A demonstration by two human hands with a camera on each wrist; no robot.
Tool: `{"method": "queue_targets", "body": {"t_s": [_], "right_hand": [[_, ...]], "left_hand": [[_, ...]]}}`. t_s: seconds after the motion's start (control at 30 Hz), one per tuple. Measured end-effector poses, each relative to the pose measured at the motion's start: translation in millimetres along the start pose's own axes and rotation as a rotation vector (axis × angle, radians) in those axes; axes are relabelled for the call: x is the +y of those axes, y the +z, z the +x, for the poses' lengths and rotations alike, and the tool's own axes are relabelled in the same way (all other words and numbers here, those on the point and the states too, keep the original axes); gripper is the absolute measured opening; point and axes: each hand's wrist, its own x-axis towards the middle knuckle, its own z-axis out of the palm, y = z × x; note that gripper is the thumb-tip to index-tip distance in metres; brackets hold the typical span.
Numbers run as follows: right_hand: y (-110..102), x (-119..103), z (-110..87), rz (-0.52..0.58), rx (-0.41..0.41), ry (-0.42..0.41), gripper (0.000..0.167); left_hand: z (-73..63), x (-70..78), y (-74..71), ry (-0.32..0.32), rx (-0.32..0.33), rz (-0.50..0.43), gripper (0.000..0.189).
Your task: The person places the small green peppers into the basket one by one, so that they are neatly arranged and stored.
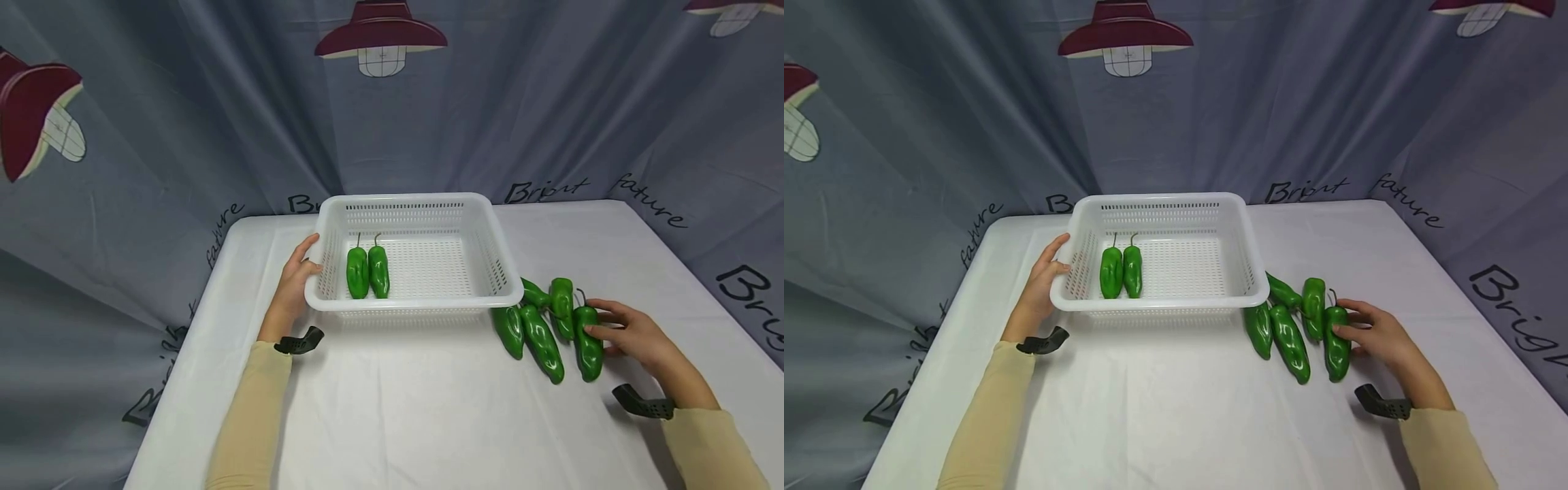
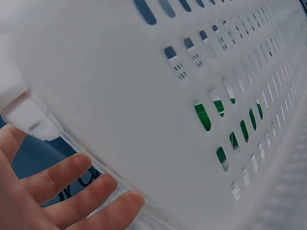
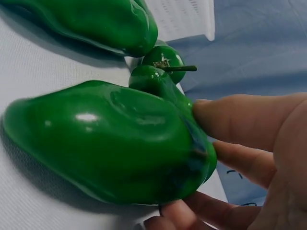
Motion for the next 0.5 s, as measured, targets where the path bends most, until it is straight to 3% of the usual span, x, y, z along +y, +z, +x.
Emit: {"method": "queue_targets", "body": {"t_s": [0.5], "right_hand": [[7, -17, -0.2, -0.079, -0.003, -0.037, 0.075]], "left_hand": [[-0.8, 0.7, 0.5, -0.001, -0.001, -0.008, 0.073]]}}
